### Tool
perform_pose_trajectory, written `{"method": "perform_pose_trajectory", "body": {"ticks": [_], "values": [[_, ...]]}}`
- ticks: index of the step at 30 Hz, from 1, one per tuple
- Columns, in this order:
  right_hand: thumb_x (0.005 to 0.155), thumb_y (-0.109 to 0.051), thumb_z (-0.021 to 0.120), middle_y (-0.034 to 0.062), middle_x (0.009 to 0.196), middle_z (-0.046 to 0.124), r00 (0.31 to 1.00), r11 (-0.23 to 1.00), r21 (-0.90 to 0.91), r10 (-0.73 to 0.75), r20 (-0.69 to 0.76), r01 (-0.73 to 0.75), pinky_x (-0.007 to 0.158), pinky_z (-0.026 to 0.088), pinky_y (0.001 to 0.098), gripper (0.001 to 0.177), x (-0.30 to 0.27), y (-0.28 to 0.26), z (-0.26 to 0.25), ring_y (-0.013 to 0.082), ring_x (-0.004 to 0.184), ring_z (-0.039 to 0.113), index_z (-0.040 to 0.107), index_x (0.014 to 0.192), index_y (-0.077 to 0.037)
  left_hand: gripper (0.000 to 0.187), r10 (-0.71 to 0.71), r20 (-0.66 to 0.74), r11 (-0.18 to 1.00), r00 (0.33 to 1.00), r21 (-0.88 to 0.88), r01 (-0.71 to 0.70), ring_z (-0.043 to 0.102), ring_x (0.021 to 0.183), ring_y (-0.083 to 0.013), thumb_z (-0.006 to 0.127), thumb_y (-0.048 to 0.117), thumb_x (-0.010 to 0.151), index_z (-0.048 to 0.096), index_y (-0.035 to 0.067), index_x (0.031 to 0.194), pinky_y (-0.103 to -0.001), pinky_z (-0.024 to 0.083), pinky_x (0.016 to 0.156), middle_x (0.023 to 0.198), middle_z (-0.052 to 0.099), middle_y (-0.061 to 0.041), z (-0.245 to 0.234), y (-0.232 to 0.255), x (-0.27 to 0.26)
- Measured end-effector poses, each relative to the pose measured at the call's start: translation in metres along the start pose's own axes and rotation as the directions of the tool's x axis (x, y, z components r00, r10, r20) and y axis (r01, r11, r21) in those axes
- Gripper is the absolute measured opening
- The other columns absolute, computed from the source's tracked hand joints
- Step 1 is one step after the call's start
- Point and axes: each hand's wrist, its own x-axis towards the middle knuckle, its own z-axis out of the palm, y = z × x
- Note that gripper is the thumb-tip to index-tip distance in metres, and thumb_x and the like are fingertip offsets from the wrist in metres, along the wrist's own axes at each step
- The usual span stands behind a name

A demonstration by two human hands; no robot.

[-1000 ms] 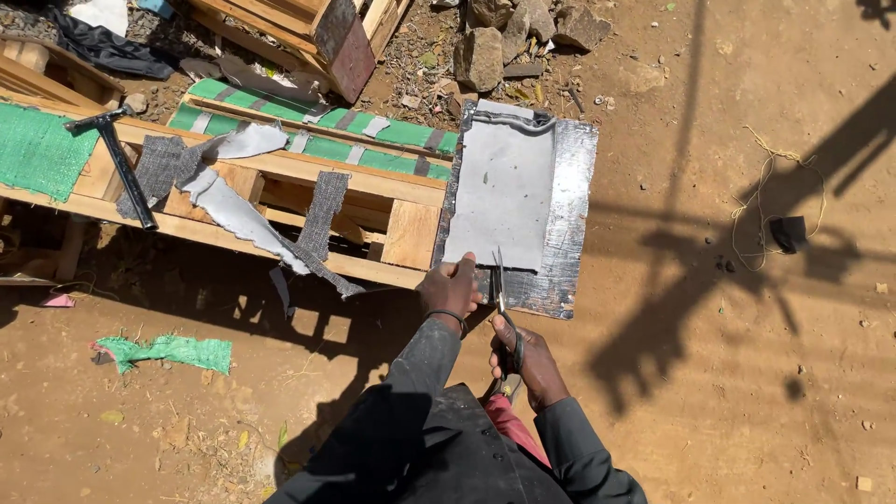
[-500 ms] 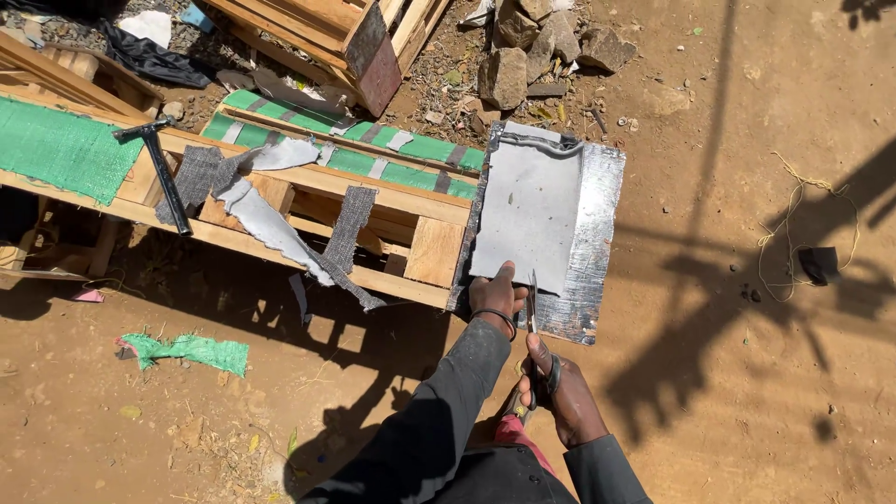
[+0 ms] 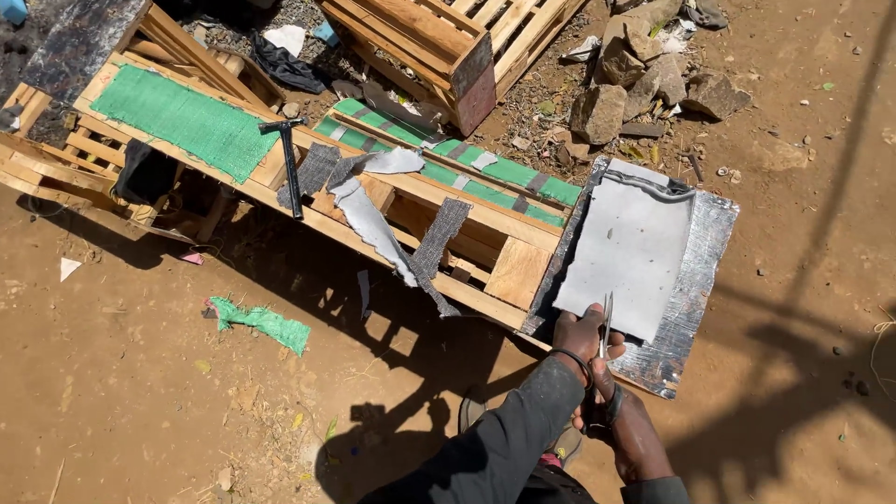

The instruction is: The person uses shears to cut a piece of white fabric laid over a wooden pallet. They trim the edges and cut the fabric into smaller strips, occasionally adjusting the material with their hands. A hammer is visible on the pallet but is not used during the cutting process.

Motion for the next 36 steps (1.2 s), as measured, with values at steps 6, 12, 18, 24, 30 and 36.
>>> {"method": "perform_pose_trajectory", "body": {"ticks": [6, 12, 18, 24, 30, 36], "values": [[0.106, -0.079, 0.085, 0.0220, 0.078, 0.076, 0.993, 0.993, 0.041, -0.105, -0.051, 0.107, 0.073, 0.058, 0.0467, 0.077, 0.001, 0.015, -0.011, 0.0346, 0.068, 0.078, 0.075, 0.097, -0.004, 0.066, -0.012, 0.128, 0.999, 0.992, -0.051, 0.019, 0.092, 0.114, -0.0364, 0.059, 0.039, 0.131, 0.026, 0.016, 0.182, -0.044, 0.073, 0.078, 0.141, 0.087, -0.035, 0.012, 0.005, -0.030], [0.101, -0.086, 0.096, 0.0204, 0.077, 0.078, 0.989, 0.989, 0.067, -0.122, -0.086, 0.128, 0.072, 0.068, 0.0460, 0.085, 0.011, 0.029, -0.004, 0.0369, 0.068, 0.085, 0.080, 0.108, -0.002, 0.055, 0.078, 0.184, 0.986, 0.980, -0.157, -0.049, 0.092, 0.126, -0.0372, 0.055, 0.034, 0.135, 0.021, 0.008, 0.170, -0.036, 0.078, 0.101, 0.141, 0.085, -0.040, -0.001, 0.007, -0.048], [0.099, -0.091, 0.093, 0.0198, 0.081, 0.078, 0.987, 0.989, 0.056, -0.134, -0.094, 0.139, 0.071, 0.066, 0.0431, 0.088, 0.015, 0.026, -0.001, 0.0356, 0.071, 0.086, 0.083, 0.114, -0.004, 0.046, 0.077, 0.172, 0.982, 0.982, -0.184, -0.044, 0.092, 0.121, -0.0412, 0.060, 0.036, 0.133, 0.026, 0.010, 0.151, -0.041, 0.079, 0.102, 0.137, 0.083, -0.045, 0.004, 0.013, -0.052], [0.096, -0.102, 0.084, 0.0213, 0.093, 0.082, 0.990, 0.991, -0.001, -0.135, -0.047, 0.135, 0.090, 0.066, 0.0506, 0.098, 0.014, 0.023, -0.001, 0.0394, 0.088, 0.087, 0.082, 0.115, -0.006, 0.047, 0.134, 0.154, 0.967, 0.979, -0.238, -0.095, 0.090, 0.122, -0.0494, 0.066, 0.034, 0.130, 0.030, 0.006, 0.141, -0.053, 0.077, 0.111, 0.137, 0.080, -0.051, 0.000, 0.009, -0.050], [0.100, -0.099, 0.079, 0.0212, 0.091, 0.078, 0.983, 0.984, 0.012, -0.174, -0.059, 0.175, 0.093, 0.063, 0.0516, 0.096, -0.009, 0.003, 0.012, 0.0398, 0.088, 0.086, 0.079, 0.110, -0.003, 0.052, 0.156, 0.186, 0.972, 0.970, -0.205, -0.117, 0.087, 0.129, -0.0513, 0.065, 0.038, 0.131, 0.031, 0.002, 0.146, -0.056, 0.075, 0.116, 0.138, 0.079, -0.052, -0.003, 0.007, -0.041], [0.108, -0.089, 0.084, 0.0201, 0.075, 0.070, 0.955, 0.961, 0.015, -0.274, -0.116, 0.277, 0.060, 0.056, 0.0374, 0.086, 0.027, 0.027, 0.011, 0.0360, 0.067, 0.083, 0.079, 0.098, -0.003, 0.072, 0.158, 0.252, 0.986, 0.955, -0.087, -0.140, 0.083, 0.141, -0.0496, 0.057, 0.048, 0.135, 0.017, -0.001, 0.168, -0.057, 0.072, 0.121, 0.144, 0.079, -0.049, -0.013, -0.001, -0.024]]}}
